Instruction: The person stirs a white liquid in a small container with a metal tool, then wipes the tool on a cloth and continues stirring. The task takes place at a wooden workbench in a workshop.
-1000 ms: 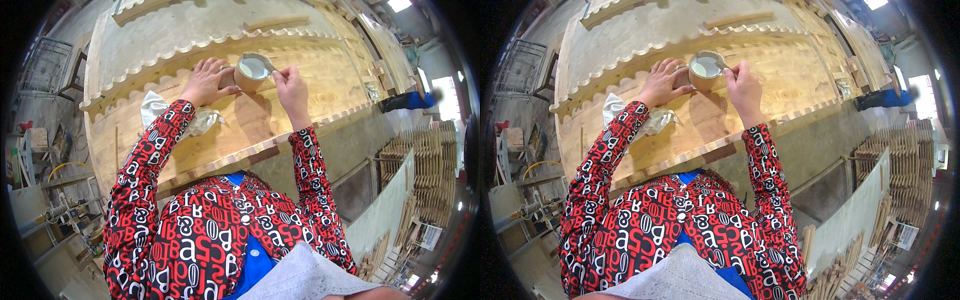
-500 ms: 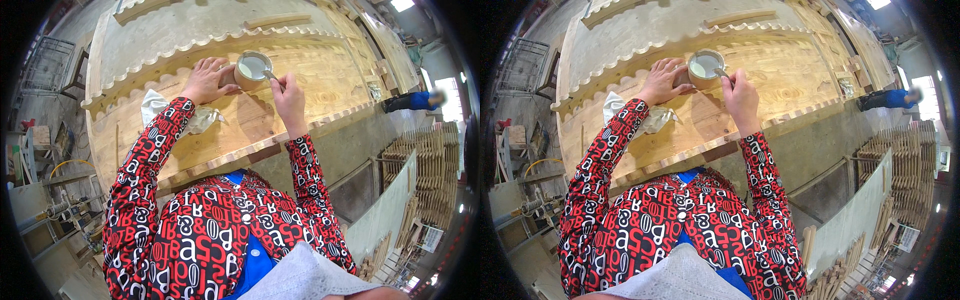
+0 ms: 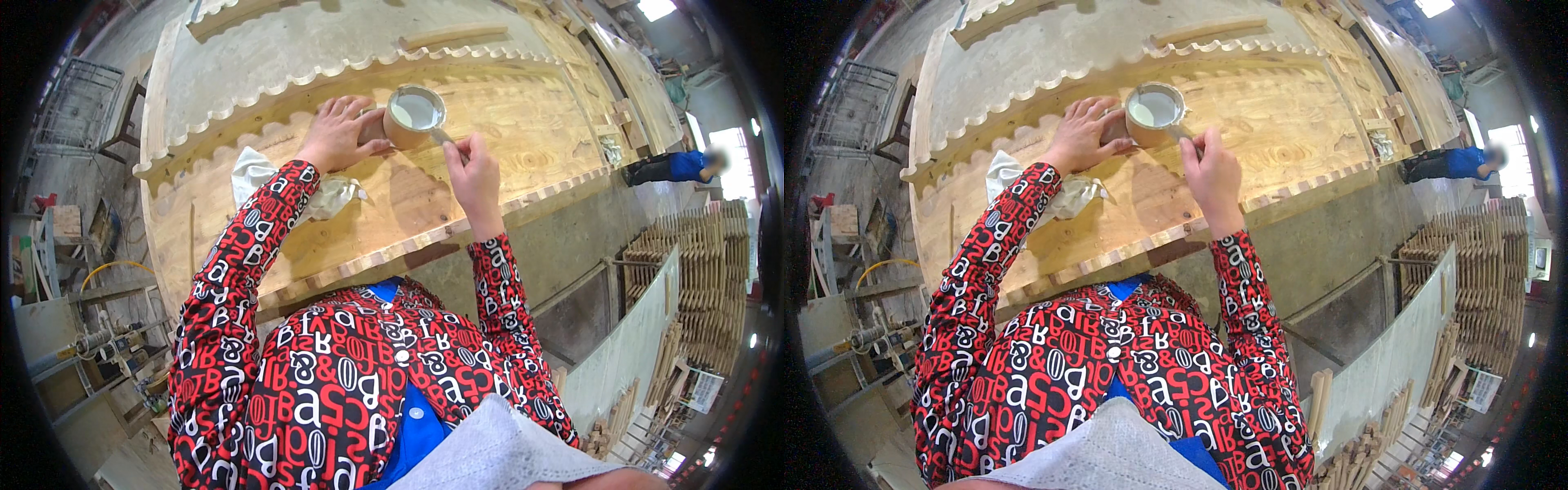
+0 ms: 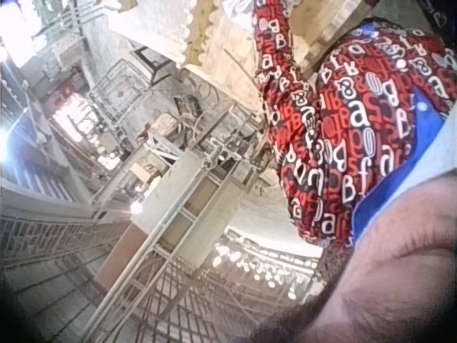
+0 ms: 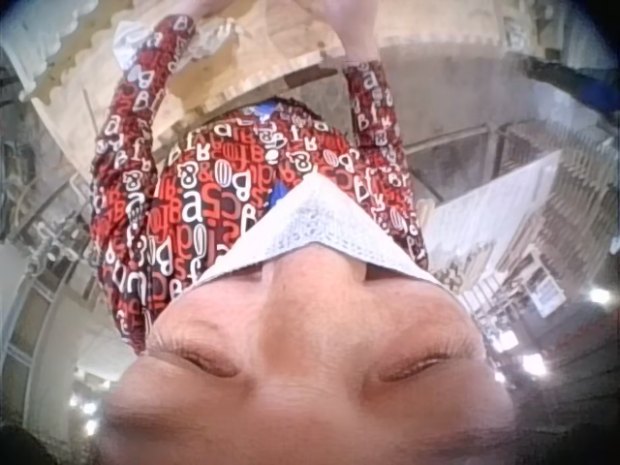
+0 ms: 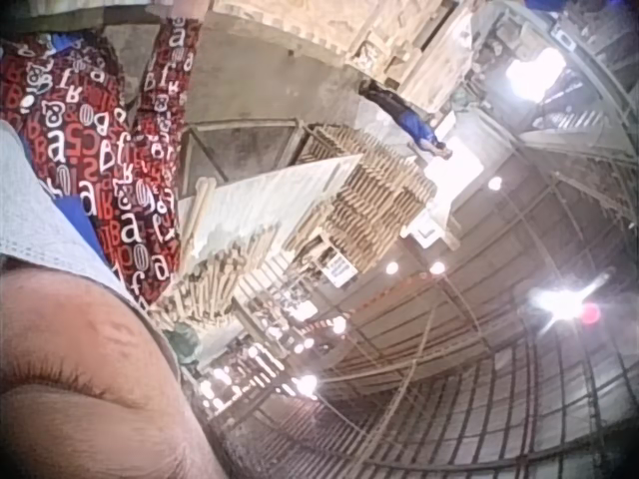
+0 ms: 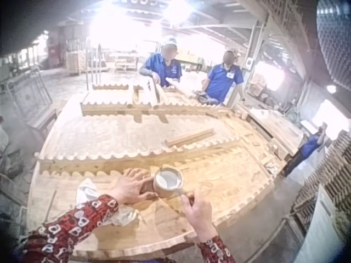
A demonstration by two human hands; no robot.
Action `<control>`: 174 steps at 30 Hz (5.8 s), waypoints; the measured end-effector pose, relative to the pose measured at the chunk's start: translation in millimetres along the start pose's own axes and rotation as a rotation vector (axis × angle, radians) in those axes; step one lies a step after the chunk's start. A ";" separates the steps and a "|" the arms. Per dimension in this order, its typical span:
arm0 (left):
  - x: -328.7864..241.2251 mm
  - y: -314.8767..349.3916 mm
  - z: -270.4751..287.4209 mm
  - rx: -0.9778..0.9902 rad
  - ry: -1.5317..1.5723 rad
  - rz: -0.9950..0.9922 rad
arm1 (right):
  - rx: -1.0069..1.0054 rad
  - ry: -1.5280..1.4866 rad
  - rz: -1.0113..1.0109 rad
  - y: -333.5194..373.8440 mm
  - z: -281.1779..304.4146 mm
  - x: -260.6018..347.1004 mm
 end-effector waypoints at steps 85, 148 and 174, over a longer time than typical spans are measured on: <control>-6.9 0.2 9.4 -0.061 0.000 -0.006 | -0.073 -0.135 -0.073 -28.0 9.8 -21.4; -4.3 0.6 12.3 -0.075 -0.020 0.017 | -0.013 0.000 0.021 -19.6 -5.3 -2.1; -6.2 -0.7 11.4 -0.069 0.031 -0.018 | 0.047 -0.010 0.029 -37.2 -17.6 2.5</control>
Point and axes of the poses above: each hand's wrist, its own y-axis away from the middle knuckle, its own z-axis out of the back of the hand, x = y × z, the point moved 10 cm from there along -y, towards the middle knuckle, and after that the axes turned 8 degrees about z, right-handed, at the moved point
